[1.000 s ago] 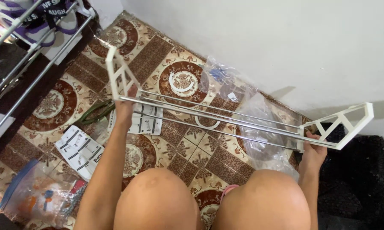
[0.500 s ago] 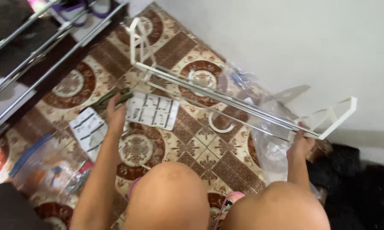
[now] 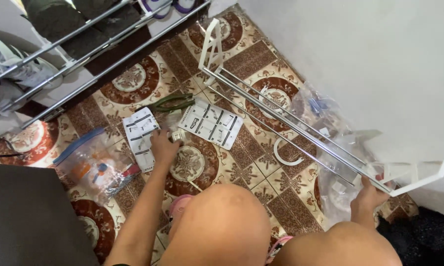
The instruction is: The person assembles a metal shoe rack by unpacking parts, cutting plastic packaging with scissors, attaching adhesive wall mounts to the rack, and mounting the rack on a wall. The person handles the rack, scissors, adhesive mounts, and packaging throughout the process.
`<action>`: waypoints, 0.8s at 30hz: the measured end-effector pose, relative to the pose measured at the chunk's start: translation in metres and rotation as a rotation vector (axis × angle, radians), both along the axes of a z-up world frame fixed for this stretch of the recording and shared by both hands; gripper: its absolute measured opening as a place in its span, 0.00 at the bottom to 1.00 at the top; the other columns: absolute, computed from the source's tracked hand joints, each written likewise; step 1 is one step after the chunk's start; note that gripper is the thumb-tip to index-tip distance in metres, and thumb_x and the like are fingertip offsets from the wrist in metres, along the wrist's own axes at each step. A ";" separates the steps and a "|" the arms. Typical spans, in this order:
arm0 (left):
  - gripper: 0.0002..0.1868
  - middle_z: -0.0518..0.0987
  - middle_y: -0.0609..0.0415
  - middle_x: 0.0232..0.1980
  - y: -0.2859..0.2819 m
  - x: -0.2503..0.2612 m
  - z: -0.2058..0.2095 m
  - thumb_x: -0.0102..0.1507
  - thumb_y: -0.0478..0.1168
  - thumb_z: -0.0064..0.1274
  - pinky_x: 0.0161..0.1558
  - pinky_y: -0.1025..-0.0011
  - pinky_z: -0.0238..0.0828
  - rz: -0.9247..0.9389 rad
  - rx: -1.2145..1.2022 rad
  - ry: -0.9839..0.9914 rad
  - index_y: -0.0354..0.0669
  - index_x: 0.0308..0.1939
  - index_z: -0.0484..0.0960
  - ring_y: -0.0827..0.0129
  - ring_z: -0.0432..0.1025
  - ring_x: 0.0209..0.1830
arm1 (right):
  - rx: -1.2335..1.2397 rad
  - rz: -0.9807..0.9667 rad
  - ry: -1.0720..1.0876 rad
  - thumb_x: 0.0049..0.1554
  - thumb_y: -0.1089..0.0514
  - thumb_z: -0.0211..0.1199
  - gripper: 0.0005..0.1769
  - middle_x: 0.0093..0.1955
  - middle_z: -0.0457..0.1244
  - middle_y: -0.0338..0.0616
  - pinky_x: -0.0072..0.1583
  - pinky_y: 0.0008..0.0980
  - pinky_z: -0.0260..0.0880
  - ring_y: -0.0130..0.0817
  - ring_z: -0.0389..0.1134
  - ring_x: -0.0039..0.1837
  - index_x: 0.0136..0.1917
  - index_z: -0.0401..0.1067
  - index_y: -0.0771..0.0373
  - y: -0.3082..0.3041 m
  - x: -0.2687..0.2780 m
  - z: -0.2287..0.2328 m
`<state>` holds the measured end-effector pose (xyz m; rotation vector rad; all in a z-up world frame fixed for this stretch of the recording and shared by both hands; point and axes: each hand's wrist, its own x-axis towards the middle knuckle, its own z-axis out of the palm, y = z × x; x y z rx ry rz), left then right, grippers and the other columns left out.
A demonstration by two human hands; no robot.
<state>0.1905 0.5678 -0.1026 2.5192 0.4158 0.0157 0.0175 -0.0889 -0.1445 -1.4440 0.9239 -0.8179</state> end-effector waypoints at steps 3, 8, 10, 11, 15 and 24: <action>0.36 0.67 0.44 0.62 0.001 0.002 -0.026 0.48 0.43 0.75 0.57 0.52 0.68 0.017 0.028 0.065 0.40 0.57 0.77 0.46 0.62 0.63 | 0.014 -0.004 -0.011 0.58 0.78 0.64 0.38 0.70 0.56 0.46 0.70 0.33 0.69 0.35 0.63 0.71 0.77 0.57 0.63 -0.001 -0.004 0.001; 0.29 0.67 0.44 0.60 -0.004 -0.007 -0.021 0.50 0.43 0.74 0.55 0.52 0.68 -0.007 0.052 0.030 0.41 0.51 0.77 0.47 0.62 0.61 | -0.004 0.004 0.046 0.54 0.78 0.65 0.45 0.74 0.56 0.47 0.72 0.33 0.65 0.36 0.62 0.72 0.79 0.51 0.60 0.008 -0.016 0.014; 0.26 0.67 0.44 0.61 -0.006 -0.007 -0.019 0.52 0.42 0.72 0.54 0.53 0.68 -0.023 0.073 0.011 0.41 0.49 0.77 0.47 0.62 0.61 | -0.023 -0.001 0.095 0.53 0.78 0.65 0.48 0.75 0.54 0.48 0.73 0.34 0.62 0.37 0.60 0.73 0.80 0.48 0.60 0.012 -0.026 0.013; 0.28 0.67 0.44 0.60 -0.006 -0.007 -0.022 0.51 0.41 0.72 0.54 0.52 0.68 -0.016 0.092 -0.024 0.41 0.51 0.77 0.47 0.62 0.60 | -0.033 -0.042 0.185 0.52 0.79 0.66 0.51 0.76 0.52 0.50 0.72 0.35 0.60 0.38 0.58 0.73 0.80 0.46 0.59 0.013 -0.034 0.008; 0.27 0.69 0.42 0.56 -0.008 -0.010 -0.024 0.48 0.39 0.71 0.56 0.52 0.66 -0.049 0.027 -0.130 0.38 0.49 0.78 0.46 0.64 0.56 | 0.073 -0.248 0.330 0.49 0.78 0.63 0.49 0.73 0.52 0.54 0.57 0.37 0.64 0.39 0.62 0.62 0.77 0.46 0.59 0.031 -0.052 -0.005; 0.10 0.76 0.47 0.54 -0.022 -0.021 -0.041 0.55 0.36 0.65 0.59 0.57 0.67 -0.209 0.017 -0.129 0.37 0.36 0.82 0.49 0.68 0.56 | 0.421 0.062 0.296 0.57 0.66 0.55 0.18 0.49 0.61 0.45 0.40 0.34 0.62 0.35 0.64 0.44 0.60 0.62 0.59 0.155 -0.027 -0.001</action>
